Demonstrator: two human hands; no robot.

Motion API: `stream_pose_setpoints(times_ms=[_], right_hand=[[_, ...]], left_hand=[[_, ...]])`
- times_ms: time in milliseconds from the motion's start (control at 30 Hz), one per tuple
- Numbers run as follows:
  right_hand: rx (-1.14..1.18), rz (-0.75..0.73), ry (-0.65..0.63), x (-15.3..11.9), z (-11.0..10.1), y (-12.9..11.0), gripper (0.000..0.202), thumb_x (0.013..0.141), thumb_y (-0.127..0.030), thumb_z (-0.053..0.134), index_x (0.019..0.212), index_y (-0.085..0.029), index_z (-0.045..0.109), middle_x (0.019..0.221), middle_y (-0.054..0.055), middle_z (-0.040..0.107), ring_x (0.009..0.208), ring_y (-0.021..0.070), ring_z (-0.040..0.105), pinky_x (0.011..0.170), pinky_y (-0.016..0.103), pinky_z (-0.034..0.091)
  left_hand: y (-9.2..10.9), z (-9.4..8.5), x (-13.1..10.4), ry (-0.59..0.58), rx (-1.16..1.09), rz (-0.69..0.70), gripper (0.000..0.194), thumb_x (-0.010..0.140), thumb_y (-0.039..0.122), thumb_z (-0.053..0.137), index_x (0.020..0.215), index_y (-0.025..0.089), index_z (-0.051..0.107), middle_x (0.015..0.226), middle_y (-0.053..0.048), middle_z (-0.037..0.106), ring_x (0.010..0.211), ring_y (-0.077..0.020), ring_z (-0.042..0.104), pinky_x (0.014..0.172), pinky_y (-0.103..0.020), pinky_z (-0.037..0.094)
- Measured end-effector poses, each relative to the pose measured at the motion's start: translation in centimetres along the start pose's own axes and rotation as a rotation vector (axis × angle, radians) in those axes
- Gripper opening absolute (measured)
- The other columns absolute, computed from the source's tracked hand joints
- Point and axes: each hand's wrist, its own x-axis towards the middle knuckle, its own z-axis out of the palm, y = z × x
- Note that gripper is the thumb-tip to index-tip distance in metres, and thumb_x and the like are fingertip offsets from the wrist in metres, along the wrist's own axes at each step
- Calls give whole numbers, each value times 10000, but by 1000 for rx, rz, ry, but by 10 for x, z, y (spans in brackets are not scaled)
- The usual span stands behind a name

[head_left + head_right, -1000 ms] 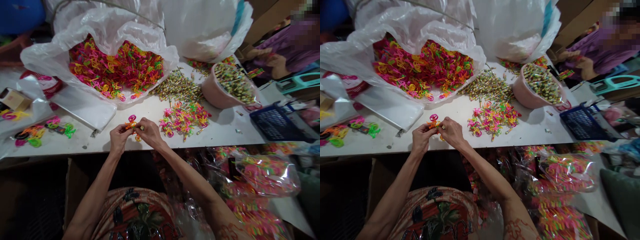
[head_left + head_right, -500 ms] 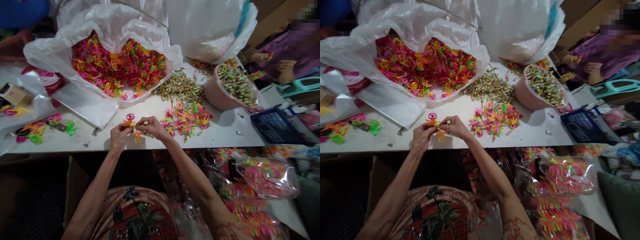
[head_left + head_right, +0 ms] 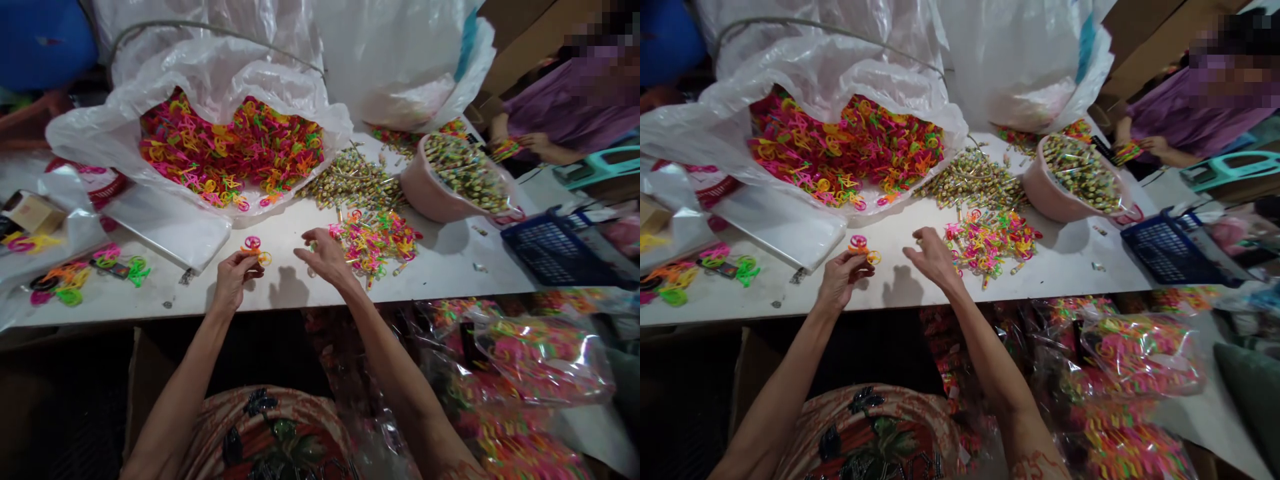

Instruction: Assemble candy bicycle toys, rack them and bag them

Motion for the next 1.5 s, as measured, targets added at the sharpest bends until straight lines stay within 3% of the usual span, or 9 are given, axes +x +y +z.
stream_pose_setpoints(times_ms=[133,233,300,433,567,667,867,1067,1500], right_hand=[[609,133,-269,-9,18,-2,347,691,-186,618,1037,-163,608,808,0,642,575,98,553,542,240,451],[922,170,-216,-15,30,4,443,660,-258,698,1073,-177,559,735,-33,642,518,84,552,490,215,440],[1015,161,-175,-20,33,9,442,615,-310,758,994,-186,565,702,-45,639,508,85,559,473,208,430],[967,147,-125,-34,33,18,279,656,-379,742,808,-163,652,564,-57,557,465,64,483,443,197,364],[918,218,-114,-50,31,28,266,676,-344,726,853,-146,719,592,-52,563,430,34,404,417,196,296],[1037,292,-154,-58,28,38,338,632,-320,752,919,-147,710,557,-63,575,436,50,466,436,196,335],[1222,329,-129,-63,21,53,310,494,-319,844,710,-150,700,575,-28,655,508,84,587,534,219,459],[1331,357,-218,-65,15,59,322,473,-295,873,708,-156,702,563,-32,664,480,72,586,527,203,472],[1322,274,-258,-64,15,60,351,522,-388,860,689,-153,660,512,-43,626,436,71,565,461,182,459]], left_hand=[[-3,12,-7,-22,89,-11,344,445,350,810,643,121,648,589,-18,641,526,-124,588,468,-226,461],[-5,15,-11,-10,67,-76,369,409,300,818,687,128,648,605,0,644,519,-127,594,469,-233,474],[-5,16,-13,-27,64,-123,373,407,281,820,701,130,648,626,1,649,540,-130,605,484,-239,492],[-7,21,-18,-80,78,-178,357,417,298,832,670,132,642,634,-1,652,583,-133,616,516,-246,518],[-14,26,-23,-119,151,-194,370,402,312,854,652,129,651,611,-2,651,550,-115,591,495,-225,497],[-21,28,-27,-171,197,-226,380,397,320,866,649,117,665,623,-23,661,555,-117,588,458,-200,458],[-24,36,-32,-293,152,-355,367,411,302,875,661,118,679,643,-19,661,556,-103,575,445,-187,447],[-23,43,-36,-344,96,-451,354,436,235,871,712,117,684,666,-17,677,563,-105,603,479,-192,481],[-19,49,-37,-331,119,-458,399,388,286,888,686,123,678,631,-9,677,522,-103,587,473,-199,460]])
